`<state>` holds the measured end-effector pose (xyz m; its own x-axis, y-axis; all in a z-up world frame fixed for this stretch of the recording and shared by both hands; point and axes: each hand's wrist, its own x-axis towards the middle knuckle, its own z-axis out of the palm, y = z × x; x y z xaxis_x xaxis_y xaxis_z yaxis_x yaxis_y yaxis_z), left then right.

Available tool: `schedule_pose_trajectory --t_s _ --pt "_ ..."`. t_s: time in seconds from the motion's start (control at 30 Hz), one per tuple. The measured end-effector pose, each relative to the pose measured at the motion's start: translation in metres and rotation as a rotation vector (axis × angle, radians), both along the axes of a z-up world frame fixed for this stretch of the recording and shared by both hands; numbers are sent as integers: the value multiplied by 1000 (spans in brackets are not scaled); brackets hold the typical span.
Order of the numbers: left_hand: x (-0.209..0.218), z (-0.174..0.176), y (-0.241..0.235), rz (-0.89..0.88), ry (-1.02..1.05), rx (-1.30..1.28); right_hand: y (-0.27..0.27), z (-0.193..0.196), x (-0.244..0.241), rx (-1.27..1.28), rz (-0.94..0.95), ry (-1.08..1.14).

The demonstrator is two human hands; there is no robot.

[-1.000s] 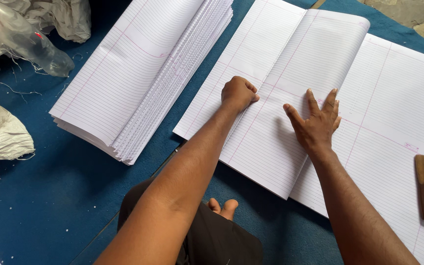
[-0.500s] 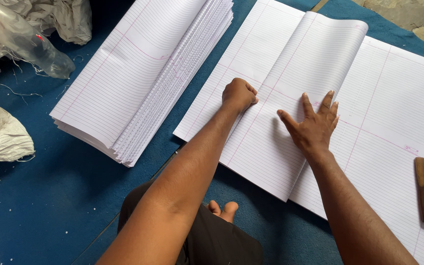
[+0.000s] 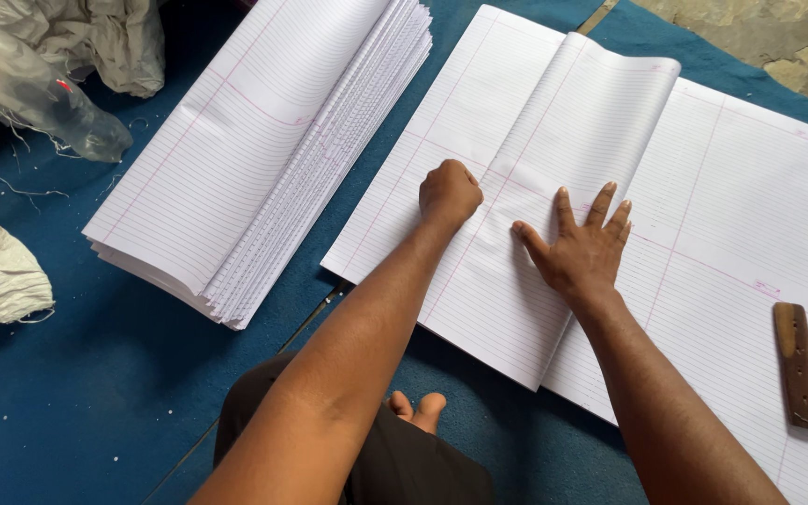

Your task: The person sits on the floor and repeatedly folds a large sheet of lined paper in half. They use a small wooden tool to press and flatten the crease, then flip the paper to repeat the process on the other side.

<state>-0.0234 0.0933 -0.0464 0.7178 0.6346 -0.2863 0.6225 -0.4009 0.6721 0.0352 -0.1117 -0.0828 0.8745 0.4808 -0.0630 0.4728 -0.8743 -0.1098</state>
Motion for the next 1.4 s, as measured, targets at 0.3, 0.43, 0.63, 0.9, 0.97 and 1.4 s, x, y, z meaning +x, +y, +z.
schedule_pose_trajectory --t_s 0.3,0.43,0.63,0.9,0.97,1.4 --pt "5 13 -28 -411 104 478 -5 12 9 -21 14 49" --pt "34 -6 -47 -680 218 777 -21 28 8 58 110 -1" --pt "62 -4 -42 -704 244 528 -66 53 19 139 62 221" --pt "31 72 -62 -669 440 232 -154 70 38 -79 -157 115" --pt "29 79 -66 -663 456 235 -175 75 40 -168 -271 141" --pt "44 58 -77 -696 497 445 -271 56 62 -222 -594 309"
